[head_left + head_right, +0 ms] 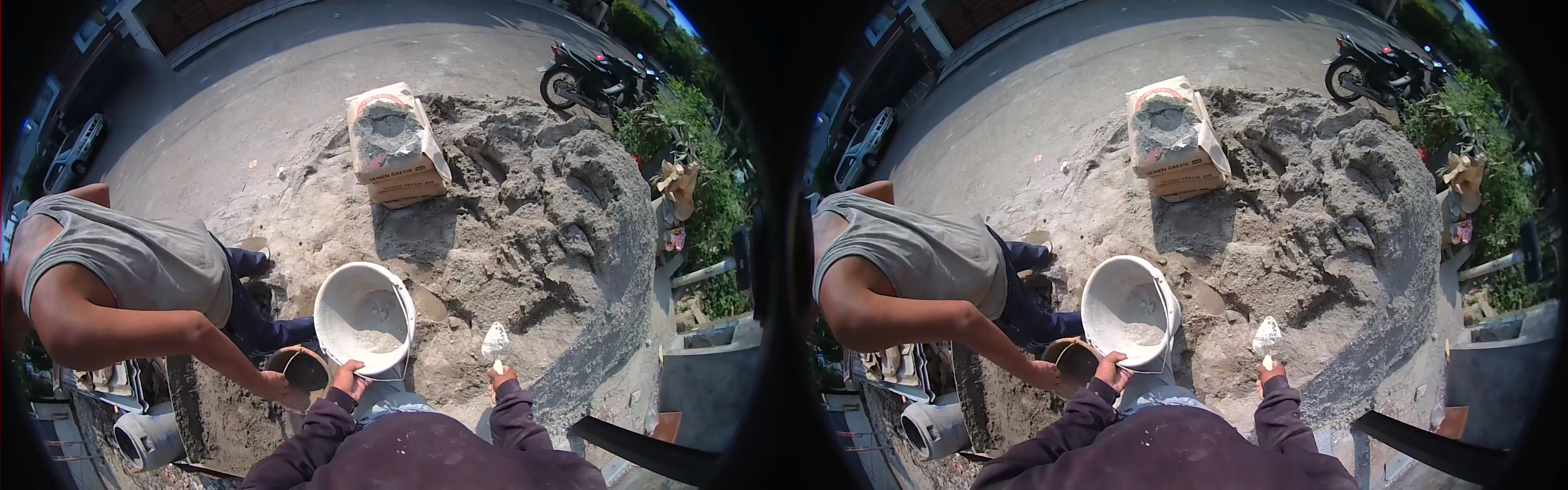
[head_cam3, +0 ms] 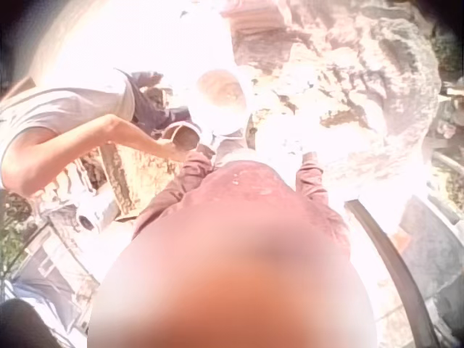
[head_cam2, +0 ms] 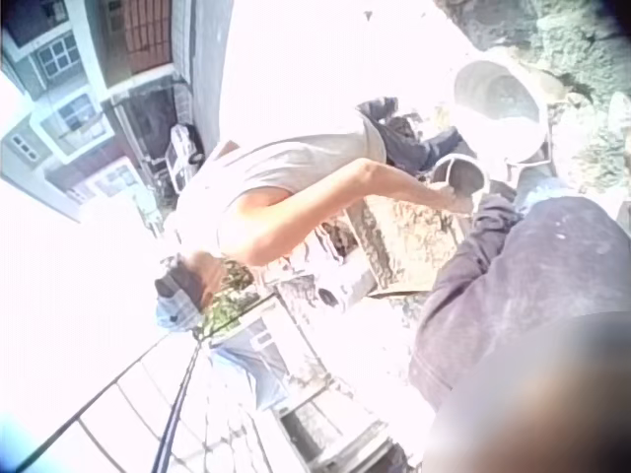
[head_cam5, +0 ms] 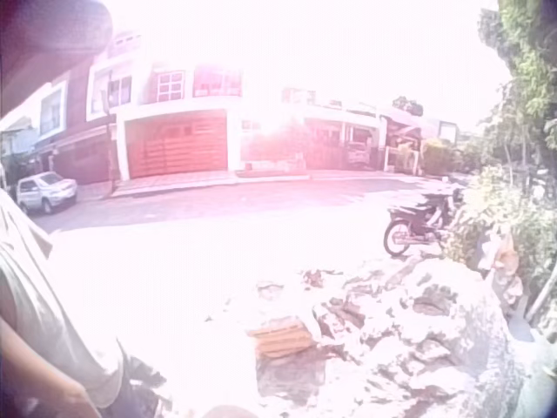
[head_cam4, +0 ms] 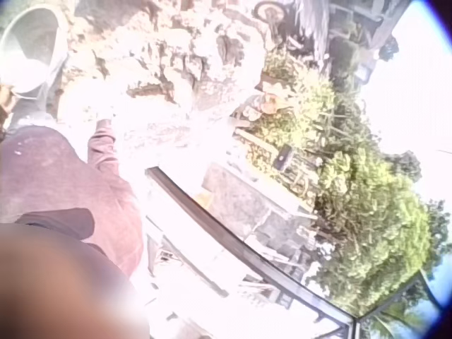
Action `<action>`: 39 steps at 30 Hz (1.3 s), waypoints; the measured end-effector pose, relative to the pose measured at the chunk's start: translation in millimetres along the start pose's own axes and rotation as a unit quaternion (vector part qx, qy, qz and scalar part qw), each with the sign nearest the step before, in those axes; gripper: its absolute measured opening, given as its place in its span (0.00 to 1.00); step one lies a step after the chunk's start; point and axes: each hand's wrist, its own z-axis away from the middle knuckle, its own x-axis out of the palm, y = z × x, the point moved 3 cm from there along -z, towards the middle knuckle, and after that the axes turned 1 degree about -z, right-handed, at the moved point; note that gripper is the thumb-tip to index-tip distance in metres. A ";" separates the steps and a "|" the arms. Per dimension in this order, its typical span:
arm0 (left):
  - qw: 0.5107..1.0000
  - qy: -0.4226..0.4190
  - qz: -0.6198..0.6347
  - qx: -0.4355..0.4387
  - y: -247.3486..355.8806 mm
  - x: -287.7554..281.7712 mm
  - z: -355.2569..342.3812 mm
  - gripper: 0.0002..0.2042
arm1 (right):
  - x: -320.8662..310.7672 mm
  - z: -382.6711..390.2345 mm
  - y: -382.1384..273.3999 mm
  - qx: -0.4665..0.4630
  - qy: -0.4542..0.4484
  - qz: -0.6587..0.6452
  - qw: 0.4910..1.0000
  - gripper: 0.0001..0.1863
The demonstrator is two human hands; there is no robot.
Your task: Applying mortar with a trowel and laying stone tiles onto a prepared floor surface.
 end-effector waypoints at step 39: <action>0.871 0.372 0.306 0.097 207.1 290.5 -270.5 0.16 | 420.2 -469.1 -649.7 -0.188 -0.079 0.549 0.811 0.15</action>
